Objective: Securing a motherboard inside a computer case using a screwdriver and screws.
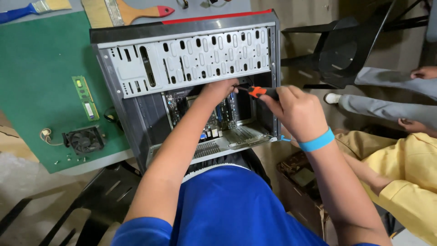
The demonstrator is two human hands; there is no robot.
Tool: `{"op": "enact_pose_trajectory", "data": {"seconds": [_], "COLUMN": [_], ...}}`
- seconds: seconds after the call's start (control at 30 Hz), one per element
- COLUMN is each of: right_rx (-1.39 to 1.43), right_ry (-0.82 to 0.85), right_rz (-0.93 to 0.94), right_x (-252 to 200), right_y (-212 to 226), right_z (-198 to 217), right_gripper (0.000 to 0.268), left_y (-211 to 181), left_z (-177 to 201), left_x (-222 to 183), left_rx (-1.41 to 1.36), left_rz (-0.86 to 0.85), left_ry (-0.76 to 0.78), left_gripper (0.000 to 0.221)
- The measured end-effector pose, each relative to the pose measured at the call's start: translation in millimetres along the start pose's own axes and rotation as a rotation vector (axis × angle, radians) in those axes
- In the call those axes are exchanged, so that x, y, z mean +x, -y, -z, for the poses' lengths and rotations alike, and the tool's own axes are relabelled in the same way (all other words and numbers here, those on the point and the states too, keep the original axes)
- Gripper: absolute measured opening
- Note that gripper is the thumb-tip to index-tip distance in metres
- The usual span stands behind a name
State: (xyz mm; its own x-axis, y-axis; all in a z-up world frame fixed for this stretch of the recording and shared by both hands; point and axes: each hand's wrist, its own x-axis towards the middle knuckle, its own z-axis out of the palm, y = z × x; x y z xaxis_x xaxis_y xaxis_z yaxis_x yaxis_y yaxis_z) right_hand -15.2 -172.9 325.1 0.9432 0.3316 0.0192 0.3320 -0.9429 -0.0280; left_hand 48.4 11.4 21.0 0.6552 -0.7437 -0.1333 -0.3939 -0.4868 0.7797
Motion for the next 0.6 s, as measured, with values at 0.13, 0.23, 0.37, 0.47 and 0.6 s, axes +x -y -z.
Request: {"op": "enact_pose_trajectory", "data": {"seconds": [0.13,0.23,0.37,0.47,0.6], "right_rx": [-0.083,0.118,0.073,0.040,-0.019], "right_ry": [0.027,0.092,0.035,0.023,-0.047], "right_rz": [-0.010,0.053,0.180,0.171,0.111], "right_x": [10.2,19.9,7.9,5.6,1.9], "right_y": [5.8,10.9,5.5,1.9,-3.8], "right_z": [18.3,32.6,22.8,11.3,1.1], "right_gripper": [0.040,0.059,0.017,0.026,0.040], "left_y": [-20.5,-47.5,-24.0,-12.2,-40.6], "left_z": [28.1,72.6,50.6,43.7,61.3], "left_x": [-10.4,-13.3,-7.6,-10.8,-9.2], "left_rx": [-0.001,-0.908,-0.584,-0.276,-0.571], "left_rz": [0.011,0.526,0.478,0.252,0.483], "left_ry": [-0.008,0.017,0.147,0.200,0.202], "left_gripper": [0.010,0.022,0.018,0.017,0.029]}}
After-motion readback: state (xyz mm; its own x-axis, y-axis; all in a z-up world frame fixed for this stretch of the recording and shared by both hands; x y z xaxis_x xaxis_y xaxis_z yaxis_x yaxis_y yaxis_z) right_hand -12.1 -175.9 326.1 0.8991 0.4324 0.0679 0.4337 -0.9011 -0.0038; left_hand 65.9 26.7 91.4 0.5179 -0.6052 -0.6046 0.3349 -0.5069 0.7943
